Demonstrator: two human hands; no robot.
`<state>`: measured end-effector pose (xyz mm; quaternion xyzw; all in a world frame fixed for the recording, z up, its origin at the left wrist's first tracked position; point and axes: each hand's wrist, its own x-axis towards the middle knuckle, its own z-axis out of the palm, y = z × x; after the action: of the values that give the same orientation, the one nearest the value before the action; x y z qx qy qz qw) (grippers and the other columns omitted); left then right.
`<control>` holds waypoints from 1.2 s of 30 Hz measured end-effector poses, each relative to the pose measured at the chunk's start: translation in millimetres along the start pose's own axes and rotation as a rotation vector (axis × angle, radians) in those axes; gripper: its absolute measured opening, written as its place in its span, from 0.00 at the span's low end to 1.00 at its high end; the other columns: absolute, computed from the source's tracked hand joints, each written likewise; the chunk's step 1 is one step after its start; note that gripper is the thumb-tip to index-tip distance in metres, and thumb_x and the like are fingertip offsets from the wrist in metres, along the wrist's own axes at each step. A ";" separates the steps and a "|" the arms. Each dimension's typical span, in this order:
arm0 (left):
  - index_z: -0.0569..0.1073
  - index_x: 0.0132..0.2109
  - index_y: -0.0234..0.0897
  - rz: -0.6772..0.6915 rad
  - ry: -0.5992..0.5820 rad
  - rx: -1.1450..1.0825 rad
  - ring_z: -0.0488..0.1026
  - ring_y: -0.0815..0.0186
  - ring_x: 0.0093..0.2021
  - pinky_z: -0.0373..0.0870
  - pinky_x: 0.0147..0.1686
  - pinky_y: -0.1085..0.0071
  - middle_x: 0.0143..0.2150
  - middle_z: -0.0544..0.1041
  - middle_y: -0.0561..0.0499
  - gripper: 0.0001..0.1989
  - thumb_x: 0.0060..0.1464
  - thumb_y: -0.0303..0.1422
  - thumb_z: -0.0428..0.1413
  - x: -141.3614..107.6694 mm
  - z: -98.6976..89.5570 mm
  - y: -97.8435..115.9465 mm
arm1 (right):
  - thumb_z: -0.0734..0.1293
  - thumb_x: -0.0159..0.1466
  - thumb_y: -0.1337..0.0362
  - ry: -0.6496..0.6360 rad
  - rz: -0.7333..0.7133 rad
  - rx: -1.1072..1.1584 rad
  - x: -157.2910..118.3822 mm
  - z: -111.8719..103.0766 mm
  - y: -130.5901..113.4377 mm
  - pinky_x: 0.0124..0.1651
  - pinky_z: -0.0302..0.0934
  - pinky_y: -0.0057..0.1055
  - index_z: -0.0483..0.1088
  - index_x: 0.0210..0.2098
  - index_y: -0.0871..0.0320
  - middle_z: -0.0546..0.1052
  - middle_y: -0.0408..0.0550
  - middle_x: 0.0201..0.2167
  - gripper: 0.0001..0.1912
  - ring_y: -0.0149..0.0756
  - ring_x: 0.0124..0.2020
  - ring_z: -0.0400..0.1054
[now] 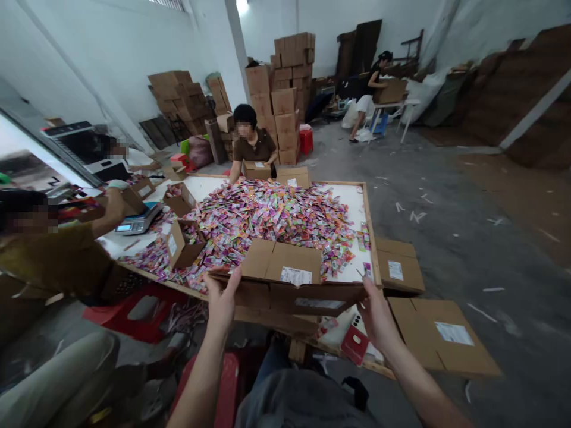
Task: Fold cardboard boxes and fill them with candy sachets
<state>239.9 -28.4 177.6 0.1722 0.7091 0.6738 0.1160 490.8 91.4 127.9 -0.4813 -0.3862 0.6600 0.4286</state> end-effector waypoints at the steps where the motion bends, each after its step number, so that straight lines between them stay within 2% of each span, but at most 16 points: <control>1: 0.58 0.39 0.44 0.002 -0.027 -0.010 0.67 0.61 0.45 0.63 0.52 0.62 0.40 0.64 0.51 0.27 0.40 0.52 0.61 1.6 0.3 0.3 | 0.66 0.54 0.42 0.049 0.037 0.013 6.4 4.1 -7.3 0.38 0.66 0.33 0.70 0.34 0.52 0.78 0.46 0.31 0.20 0.43 0.40 0.72; 3: 0.57 0.39 0.44 -0.008 -0.052 -0.039 0.67 0.61 0.44 0.65 0.50 0.63 0.39 0.64 0.52 0.27 0.40 0.51 0.61 7.4 2.8 1.1 | 0.67 0.53 0.44 0.129 0.084 0.015 21.4 12.3 -22.8 0.34 0.66 0.30 0.70 0.35 0.52 0.78 0.45 0.33 0.19 0.42 0.39 0.72; 5: 0.56 0.39 0.44 -0.018 -0.071 -0.042 0.67 0.60 0.45 0.65 0.50 0.63 0.40 0.64 0.52 0.27 0.39 0.48 0.62 18.8 8.0 4.2 | 0.67 0.52 0.46 0.147 0.108 -0.005 36.6 21.7 -36.6 0.30 0.64 0.29 0.70 0.37 0.52 0.78 0.44 0.35 0.19 0.41 0.37 0.71; 8: 0.57 0.39 0.43 -0.025 -0.106 -0.069 0.67 0.60 0.46 0.65 0.50 0.63 0.40 0.65 0.51 0.26 0.37 0.43 0.64 48.9 20.1 14.6 | 0.66 0.53 0.46 0.179 0.140 -0.013 48.5 44.0 -51.1 0.28 0.64 0.29 0.68 0.37 0.52 0.78 0.43 0.35 0.19 0.40 0.36 0.71; 10: 0.58 0.38 0.43 -0.063 -0.098 -0.153 0.68 0.61 0.43 0.67 0.47 0.64 0.38 0.66 0.52 0.25 0.35 0.40 0.64 77.1 29.9 21.5 | 0.67 0.52 0.47 0.206 0.108 0.011 44.5 66.1 -55.4 0.30 0.64 0.29 0.68 0.38 0.52 0.78 0.43 0.37 0.20 0.41 0.39 0.70; 13: 0.57 0.36 0.44 -0.207 0.006 -0.278 0.68 0.64 0.34 0.69 0.37 0.65 0.33 0.66 0.55 0.23 0.34 0.36 0.62 123.6 42.1 24.2 | 0.71 0.49 0.49 0.176 0.010 0.033 29.2 101.5 -52.9 0.35 0.64 0.28 0.68 0.38 0.51 0.78 0.42 0.40 0.21 0.41 0.44 0.69; 15: 0.57 0.36 0.44 -0.253 0.025 -0.294 0.67 0.65 0.32 0.69 0.36 0.66 0.32 0.65 0.56 0.22 0.35 0.35 0.61 147.7 44.5 21.2 | 0.72 0.47 0.50 0.171 0.018 0.038 24.6 117.0 -47.8 0.36 0.64 0.29 0.69 0.38 0.52 0.78 0.43 0.40 0.21 0.41 0.44 0.69; 16: 0.58 0.37 0.43 -0.238 -0.009 -0.280 0.68 0.65 0.33 0.68 0.37 0.66 0.33 0.65 0.56 0.22 0.36 0.36 0.61 155.2 43.3 19.0 | 0.71 0.48 0.51 0.205 0.050 0.048 26.3 120.8 -45.3 0.36 0.64 0.29 0.69 0.37 0.52 0.77 0.43 0.39 0.20 0.41 0.44 0.69; 18: 0.61 0.40 0.43 -0.155 -0.151 -0.212 0.69 0.63 0.38 0.68 0.42 0.65 0.36 0.68 0.54 0.24 0.37 0.39 0.62 159.0 36.7 14.4 | 0.69 0.49 0.53 0.323 0.125 0.084 36.9 121.0 -42.1 0.33 0.63 0.28 0.68 0.35 0.51 0.77 0.42 0.38 0.16 0.39 0.40 0.69; 21: 0.64 0.45 0.43 -0.113 -0.362 -0.100 0.70 0.59 0.45 0.67 0.47 0.65 0.41 0.71 0.52 0.27 0.36 0.40 0.63 142.0 22.2 7.0 | 0.67 0.51 0.53 0.432 0.174 0.086 57.4 115.2 -40.7 0.29 0.62 0.28 0.67 0.33 0.50 0.76 0.41 0.34 0.12 0.37 0.35 0.69; 25: 0.67 0.49 0.46 -0.297 -0.770 -0.150 0.71 0.54 0.51 0.68 0.49 0.62 0.48 0.75 0.50 0.30 0.35 0.38 0.65 112.1 11.8 -6.2 | 0.68 0.53 0.50 0.293 0.260 0.011 61.2 121.7 -38.0 0.31 0.64 0.33 0.70 0.39 0.50 0.78 0.46 0.36 0.17 0.42 0.33 0.71; 27: 0.67 0.52 0.47 -0.372 -0.877 -0.235 0.69 0.52 0.55 0.66 0.53 0.60 0.53 0.74 0.49 0.30 0.39 0.40 0.63 111.8 12.2 -11.3 | 0.68 0.53 0.47 0.218 0.287 0.004 52.2 126.8 -36.0 0.33 0.66 0.35 0.72 0.41 0.49 0.79 0.48 0.37 0.20 0.42 0.33 0.72; 30: 0.67 0.53 0.46 -0.375 -0.883 -0.332 0.67 0.51 0.57 0.64 0.56 0.58 0.55 0.73 0.49 0.26 0.46 0.43 0.57 137.2 16.8 -14.4 | 0.68 0.53 0.44 0.209 0.321 0.021 35.4 122.3 -32.2 0.34 0.67 0.36 0.73 0.41 0.49 0.79 0.48 0.39 0.22 0.39 0.29 0.72; 33: 0.69 0.52 0.43 -0.269 -0.970 -0.289 0.69 0.51 0.55 0.65 0.53 0.58 0.54 0.73 0.47 0.24 0.48 0.44 0.57 173.9 24.0 -20.9 | 0.70 0.51 0.44 0.131 0.428 -0.031 24.5 103.6 -23.2 0.35 0.68 0.37 0.74 0.41 0.51 0.79 0.50 0.37 0.24 0.41 0.30 0.73; 36: 0.68 0.55 0.41 -0.201 -1.112 -0.203 0.68 0.49 0.55 0.64 0.54 0.56 0.55 0.72 0.43 0.33 0.43 0.50 0.60 193.2 30.7 -38.3 | 0.72 0.51 0.46 -0.002 0.476 -0.147 24.9 86.9 -11.1 0.35 0.69 0.38 0.74 0.44 0.52 0.79 0.51 0.37 0.25 0.42 0.32 0.74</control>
<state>72.2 75.8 150.5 0.4207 0.4861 0.5322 0.5509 404.8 109.9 151.3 -0.5877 -0.3095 0.7130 0.2244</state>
